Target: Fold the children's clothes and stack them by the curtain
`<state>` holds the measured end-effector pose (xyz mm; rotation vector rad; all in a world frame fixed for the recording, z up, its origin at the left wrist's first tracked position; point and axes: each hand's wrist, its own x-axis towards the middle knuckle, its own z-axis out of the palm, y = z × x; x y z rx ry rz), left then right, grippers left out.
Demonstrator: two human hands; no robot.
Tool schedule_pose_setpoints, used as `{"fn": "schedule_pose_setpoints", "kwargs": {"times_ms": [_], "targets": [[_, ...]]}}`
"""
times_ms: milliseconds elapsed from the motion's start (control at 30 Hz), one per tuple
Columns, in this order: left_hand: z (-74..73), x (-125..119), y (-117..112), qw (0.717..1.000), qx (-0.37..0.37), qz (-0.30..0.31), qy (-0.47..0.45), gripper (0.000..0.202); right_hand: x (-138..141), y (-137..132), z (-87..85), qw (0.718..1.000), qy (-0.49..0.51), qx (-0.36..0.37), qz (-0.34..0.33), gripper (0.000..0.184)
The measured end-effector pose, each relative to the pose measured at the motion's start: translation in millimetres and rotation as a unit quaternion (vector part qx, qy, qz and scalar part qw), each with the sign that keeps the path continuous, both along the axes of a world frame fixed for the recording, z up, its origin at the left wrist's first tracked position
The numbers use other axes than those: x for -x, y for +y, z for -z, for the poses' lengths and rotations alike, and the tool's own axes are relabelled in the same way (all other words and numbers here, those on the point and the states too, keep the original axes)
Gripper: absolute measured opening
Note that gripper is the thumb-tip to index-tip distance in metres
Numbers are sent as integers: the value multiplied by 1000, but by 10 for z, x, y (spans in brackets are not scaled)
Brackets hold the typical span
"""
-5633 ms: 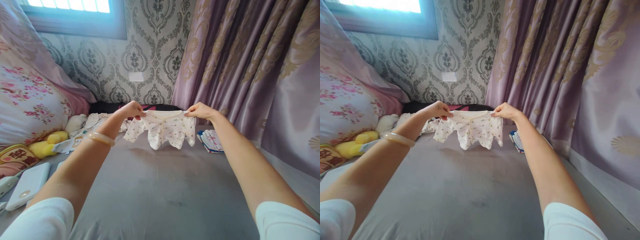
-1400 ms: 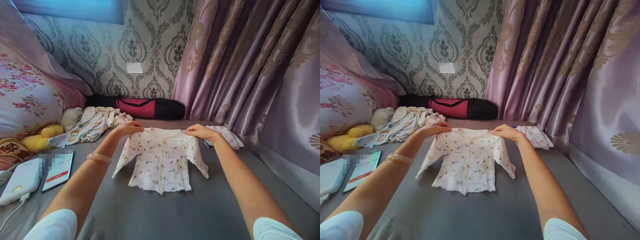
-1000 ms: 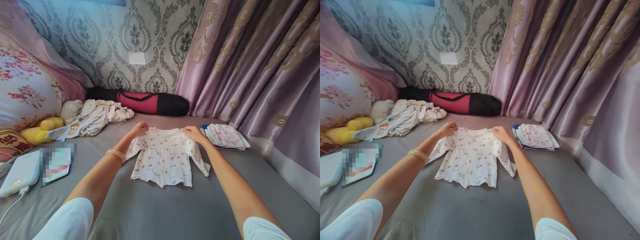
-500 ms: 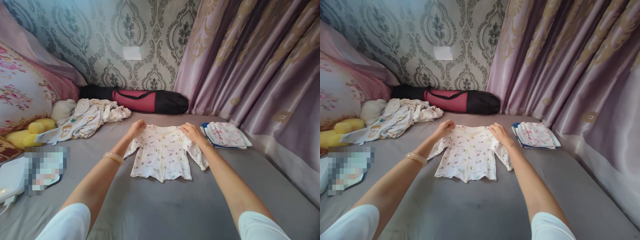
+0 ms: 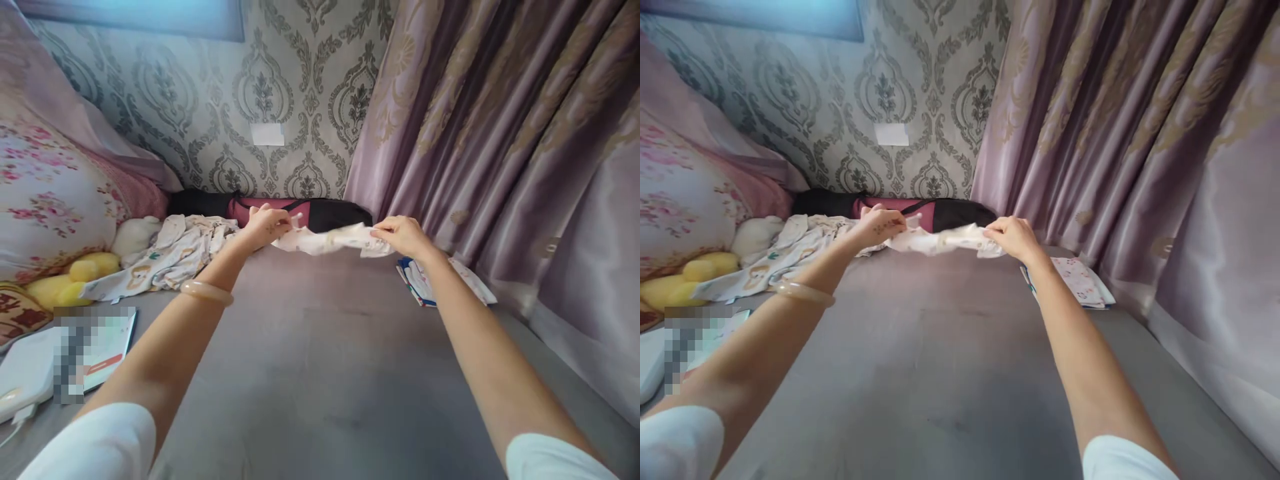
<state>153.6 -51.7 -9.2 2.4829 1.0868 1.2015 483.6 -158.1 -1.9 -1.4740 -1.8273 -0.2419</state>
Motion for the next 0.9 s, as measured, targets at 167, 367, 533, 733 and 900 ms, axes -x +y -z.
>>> {"fn": "schedule_pose_setpoints", "kwargs": {"times_ms": [167,367,533,733,900], "targets": [[59,-45,173,994,7,-106,-11,19,-10,205,-15,995,-33,-2,97,19],[-165,-94,160,990,107,-84,-41,13,13,214,-269,997,6,26,69,15],[-252,-67,-55,969,4,-12,-248,26,-5,61,-267,990,48,-124,48,23],[-3,15,-36,992,61,-30,-103,20,11,-34,-83,998,-20,5,60,18],[-196,-53,-145,977,-39,-78,-196,20,54,-23,-226,988,1,-130,82,21]]}}
